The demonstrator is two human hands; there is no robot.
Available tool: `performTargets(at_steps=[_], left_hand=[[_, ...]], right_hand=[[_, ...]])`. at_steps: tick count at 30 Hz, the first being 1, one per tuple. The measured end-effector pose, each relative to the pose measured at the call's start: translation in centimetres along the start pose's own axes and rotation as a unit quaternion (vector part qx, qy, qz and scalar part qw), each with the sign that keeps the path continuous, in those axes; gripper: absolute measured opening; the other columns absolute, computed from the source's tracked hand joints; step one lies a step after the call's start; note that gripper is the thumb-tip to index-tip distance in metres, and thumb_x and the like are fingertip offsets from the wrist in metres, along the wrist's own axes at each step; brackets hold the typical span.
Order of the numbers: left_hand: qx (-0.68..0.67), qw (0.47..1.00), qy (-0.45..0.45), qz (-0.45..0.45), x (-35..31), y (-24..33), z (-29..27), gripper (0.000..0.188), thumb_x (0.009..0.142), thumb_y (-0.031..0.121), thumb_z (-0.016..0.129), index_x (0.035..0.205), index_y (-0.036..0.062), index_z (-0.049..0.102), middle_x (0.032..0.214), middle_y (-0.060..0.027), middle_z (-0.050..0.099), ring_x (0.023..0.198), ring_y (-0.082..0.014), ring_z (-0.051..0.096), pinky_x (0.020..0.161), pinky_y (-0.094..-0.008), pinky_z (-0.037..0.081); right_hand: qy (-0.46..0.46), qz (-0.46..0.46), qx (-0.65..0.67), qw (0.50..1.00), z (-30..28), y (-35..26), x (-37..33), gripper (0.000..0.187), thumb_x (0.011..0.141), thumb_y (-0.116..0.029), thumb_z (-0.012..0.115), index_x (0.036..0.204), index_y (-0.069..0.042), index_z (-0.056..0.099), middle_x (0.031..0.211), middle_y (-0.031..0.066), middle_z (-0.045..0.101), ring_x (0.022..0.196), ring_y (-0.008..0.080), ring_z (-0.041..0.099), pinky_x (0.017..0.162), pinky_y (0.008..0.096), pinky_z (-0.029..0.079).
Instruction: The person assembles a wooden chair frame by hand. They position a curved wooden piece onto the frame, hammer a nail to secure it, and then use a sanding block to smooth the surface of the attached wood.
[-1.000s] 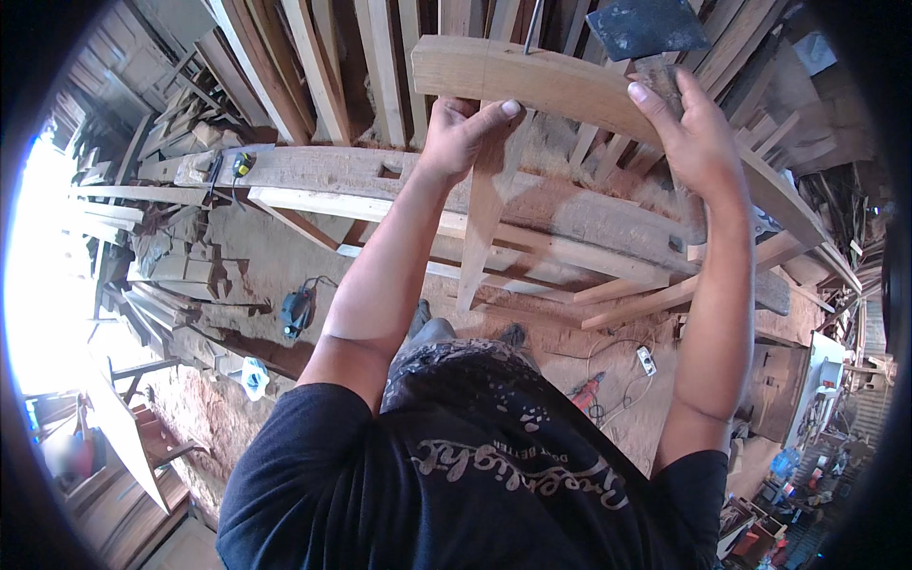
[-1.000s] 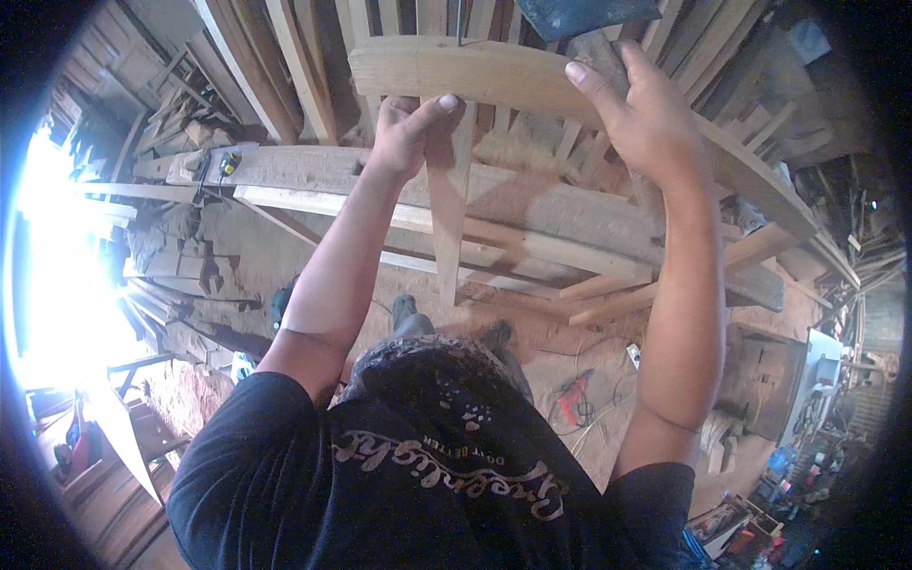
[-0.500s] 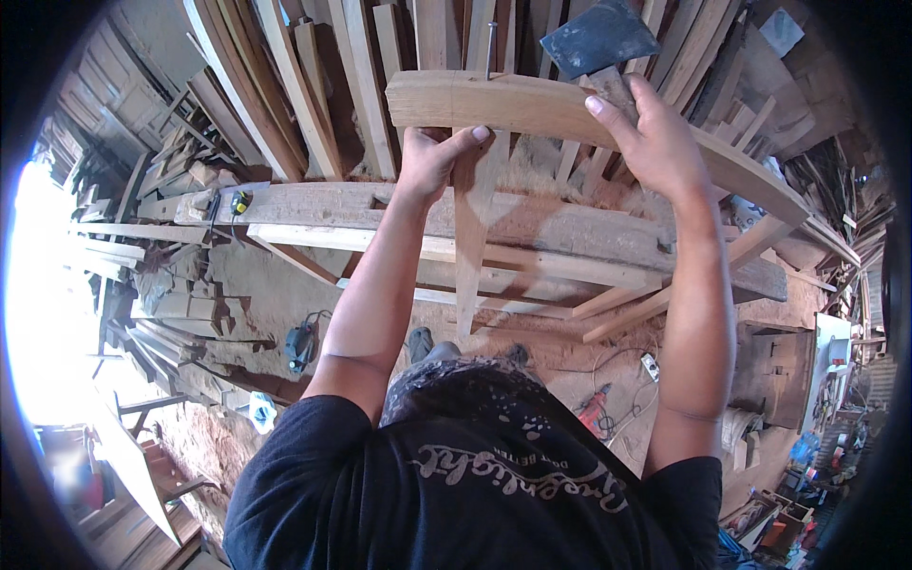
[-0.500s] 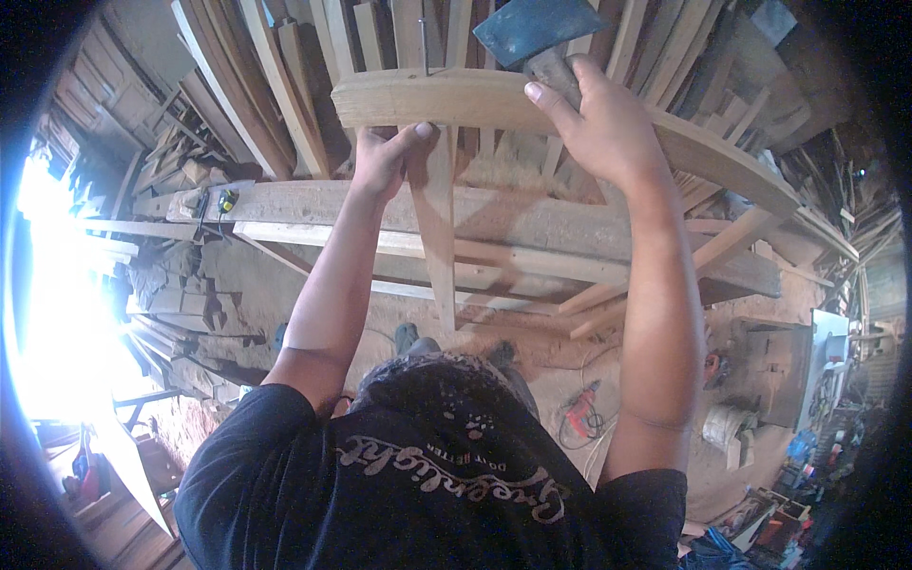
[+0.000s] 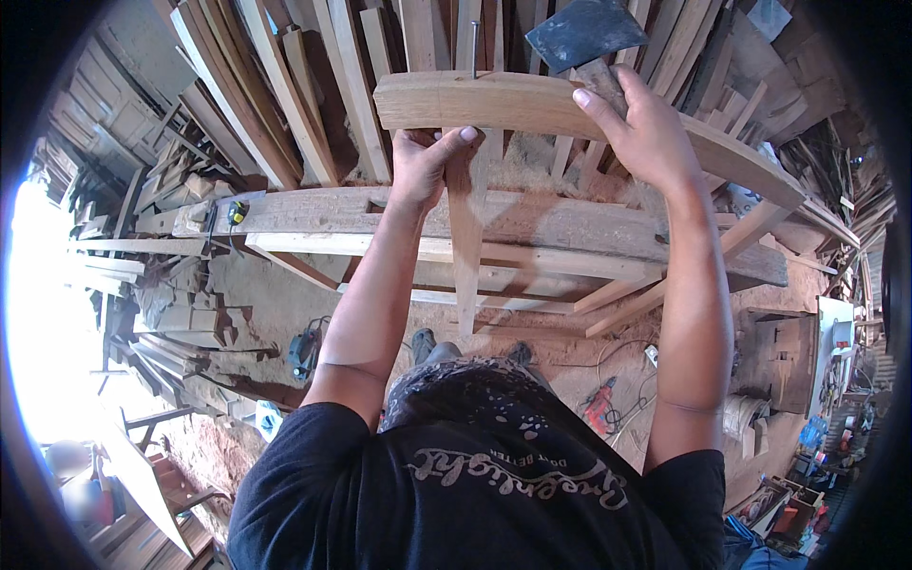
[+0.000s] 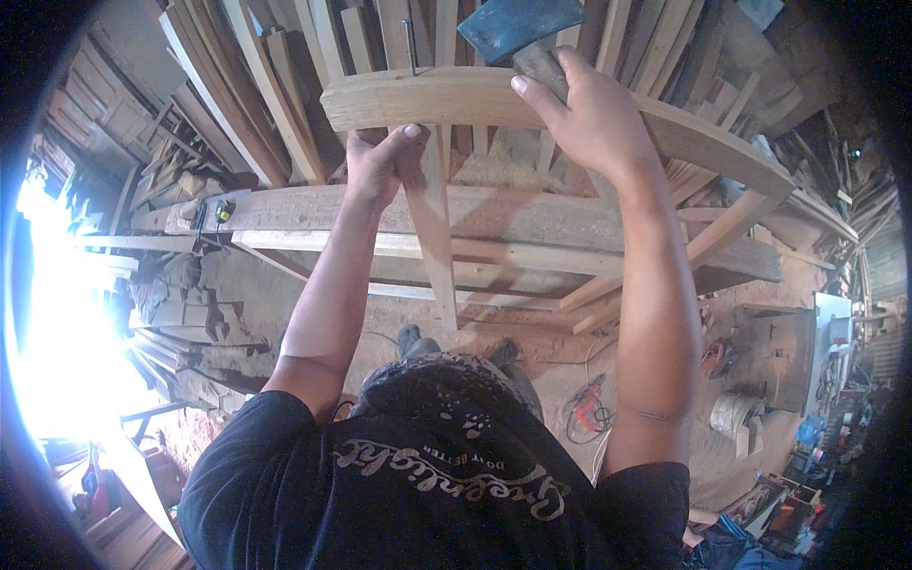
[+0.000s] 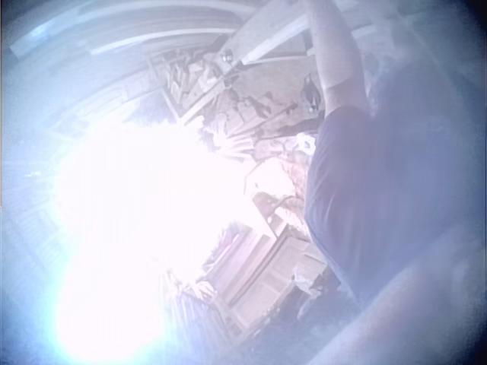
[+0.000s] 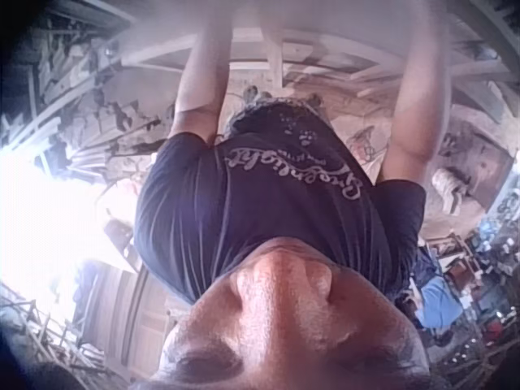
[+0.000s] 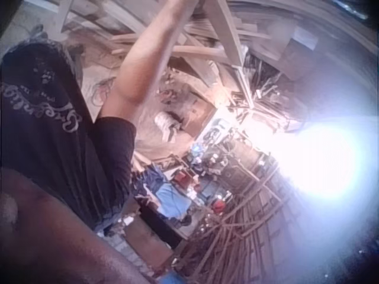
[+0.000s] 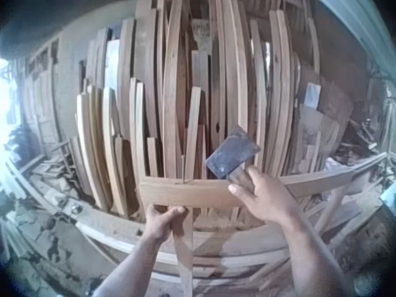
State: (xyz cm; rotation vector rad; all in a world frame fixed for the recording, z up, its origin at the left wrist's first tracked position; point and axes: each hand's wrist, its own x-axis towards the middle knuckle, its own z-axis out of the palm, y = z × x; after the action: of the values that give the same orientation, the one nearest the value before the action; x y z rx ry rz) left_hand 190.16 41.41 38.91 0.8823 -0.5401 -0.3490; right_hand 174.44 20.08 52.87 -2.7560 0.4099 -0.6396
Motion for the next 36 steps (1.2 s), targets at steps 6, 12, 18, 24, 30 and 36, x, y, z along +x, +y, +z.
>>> performTargets(at_steps=[6,12,18,24,30,36], left_hand=[[0.003,1.000,0.006,-0.015,-0.32,-0.15,0.19,0.044,0.086,0.002,0.078,0.125,-0.0019,0.060,0.112,-0.0115,0.070,0.103,-0.0205,0.070,0.091,-0.0370,0.057],[0.014,1.000,0.019,0.004,-0.43,-0.18,0.42,0.047,0.085,0.003,0.080,0.127,-0.0018,0.058,0.116,-0.0118,0.069,0.106,-0.0214,0.068,0.097,-0.0379,0.054],[0.013,0.999,0.040,0.030,-0.30,-0.20,0.80,0.048,0.083,0.005,0.083,0.124,-0.0014,0.059,0.114,-0.0116,0.069,0.106,-0.0211,0.068,0.096,-0.0374,0.054],[0.009,0.998,0.054,-0.006,-0.57,-0.11,0.83,0.052,0.083,0.004,0.081,0.128,0.0015,0.055,0.117,-0.0109,0.068,0.109,-0.0218,0.067,0.095,-0.0387,0.054],[-0.085,0.994,0.055,0.051,-0.42,-0.53,0.72,0.038,0.083,0.000,0.081,0.116,0.0014,0.063,0.108,-0.0122,0.071,0.099,-0.0193,0.070,0.091,-0.0344,0.058],[-0.053,0.997,0.042,0.033,-0.34,-0.52,-0.03,0.041,0.084,0.002,0.081,0.119,0.0000,0.060,0.110,-0.0112,0.071,0.102,-0.0196,0.069,0.093,-0.0355,0.056]], right_hand=[[-0.011,0.021,0.019,1.000,0.11,-0.25,-0.20,0.077,0.098,-0.056,0.059,0.138,0.009,0.052,0.116,0.0337,0.067,0.114,0.0437,0.067,0.098,0.0480,0.052],[0.001,0.005,0.007,1.000,0.15,-0.20,-0.10,0.075,0.098,-0.055,0.060,0.137,0.008,0.053,0.111,0.0318,0.069,0.110,0.0435,0.068,0.095,0.0482,0.054],[0.006,-0.011,0.011,1.000,0.13,-0.16,-0.10,0.071,0.098,-0.056,0.060,0.133,0.007,0.055,0.106,0.0312,0.070,0.105,0.0447,0.069,0.091,0.0489,0.054],[-0.004,-0.004,0.025,1.000,0.05,-0.15,-0.03,0.070,0.098,-0.055,0.060,0.132,0.007,0.055,0.105,0.0322,0.070,0.105,0.0449,0.069,0.090,0.0491,0.054],[0.010,-0.005,0.027,1.000,0.08,-0.27,-0.07,0.068,0.098,-0.053,0.060,0.130,0.007,0.056,0.106,0.0335,0.069,0.106,0.0448,0.069,0.091,0.0489,0.054],[-0.004,0.007,0.040,0.999,-0.28,-0.82,-0.28,0.063,0.099,-0.051,0.061,0.125,0.006,0.058,0.103,0.0325,0.070,0.103,0.0455,0.069,0.089,0.0492,0.054]])
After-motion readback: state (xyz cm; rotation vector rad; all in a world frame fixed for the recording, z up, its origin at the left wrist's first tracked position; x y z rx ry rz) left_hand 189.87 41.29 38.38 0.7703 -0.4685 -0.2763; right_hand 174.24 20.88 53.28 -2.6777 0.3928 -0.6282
